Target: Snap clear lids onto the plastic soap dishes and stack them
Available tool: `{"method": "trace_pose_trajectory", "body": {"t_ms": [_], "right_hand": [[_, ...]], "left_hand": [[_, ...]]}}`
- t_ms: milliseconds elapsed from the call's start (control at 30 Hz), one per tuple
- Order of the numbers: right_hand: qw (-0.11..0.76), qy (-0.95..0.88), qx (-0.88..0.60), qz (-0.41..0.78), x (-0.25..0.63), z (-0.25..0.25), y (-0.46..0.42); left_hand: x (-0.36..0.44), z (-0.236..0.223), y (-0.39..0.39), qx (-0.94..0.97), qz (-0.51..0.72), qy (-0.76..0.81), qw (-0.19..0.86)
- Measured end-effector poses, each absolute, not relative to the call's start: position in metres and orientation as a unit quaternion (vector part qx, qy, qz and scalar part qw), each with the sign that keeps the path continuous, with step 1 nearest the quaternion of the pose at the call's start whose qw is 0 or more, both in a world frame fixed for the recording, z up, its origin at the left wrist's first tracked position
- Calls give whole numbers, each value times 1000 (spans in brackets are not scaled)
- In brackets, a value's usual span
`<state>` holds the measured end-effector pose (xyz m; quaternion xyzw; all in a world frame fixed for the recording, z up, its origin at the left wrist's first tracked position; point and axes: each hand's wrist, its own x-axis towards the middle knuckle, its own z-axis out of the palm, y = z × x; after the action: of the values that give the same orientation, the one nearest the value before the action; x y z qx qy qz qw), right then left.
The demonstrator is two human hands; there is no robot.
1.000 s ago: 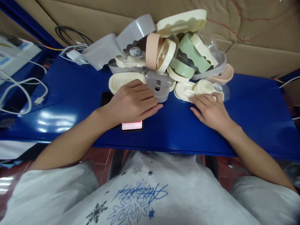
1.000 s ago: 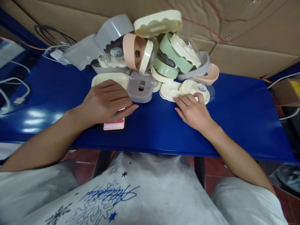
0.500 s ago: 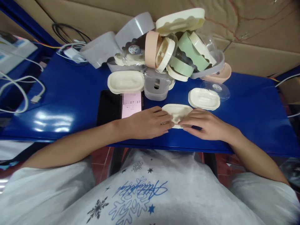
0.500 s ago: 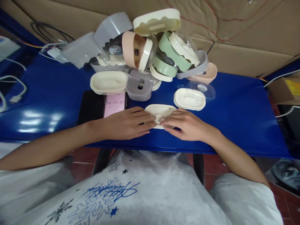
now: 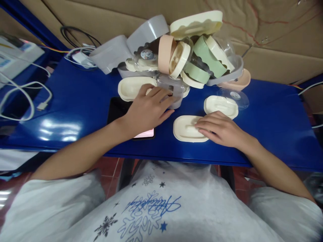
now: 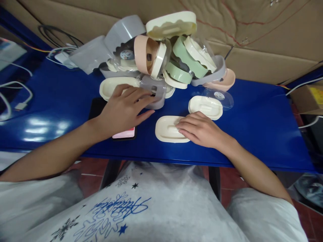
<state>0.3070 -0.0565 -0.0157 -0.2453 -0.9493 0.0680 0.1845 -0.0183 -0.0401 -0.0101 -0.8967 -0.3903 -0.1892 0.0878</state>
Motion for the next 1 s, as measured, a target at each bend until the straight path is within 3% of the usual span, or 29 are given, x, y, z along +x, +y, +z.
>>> {"method": "trace_pose_trajectory", "body": {"t_ms": [400,700,900,1000], "right_hand": [[187,-952,-234,59,310,-19,-52],[193,-952,-231,60,310,-20,-51],[192,-950,-238,71,312,-20,-52],[187,-949,-242,77,312,-20,-52]], "left_hand": [[-22,-12,-32,-895,-175,-405,64],[-66,12,-2,-802,-317,-492,116],[-80,17,3,-794,-243,-550,87],[-84,25,1,-800,-276,-529,58]]}}
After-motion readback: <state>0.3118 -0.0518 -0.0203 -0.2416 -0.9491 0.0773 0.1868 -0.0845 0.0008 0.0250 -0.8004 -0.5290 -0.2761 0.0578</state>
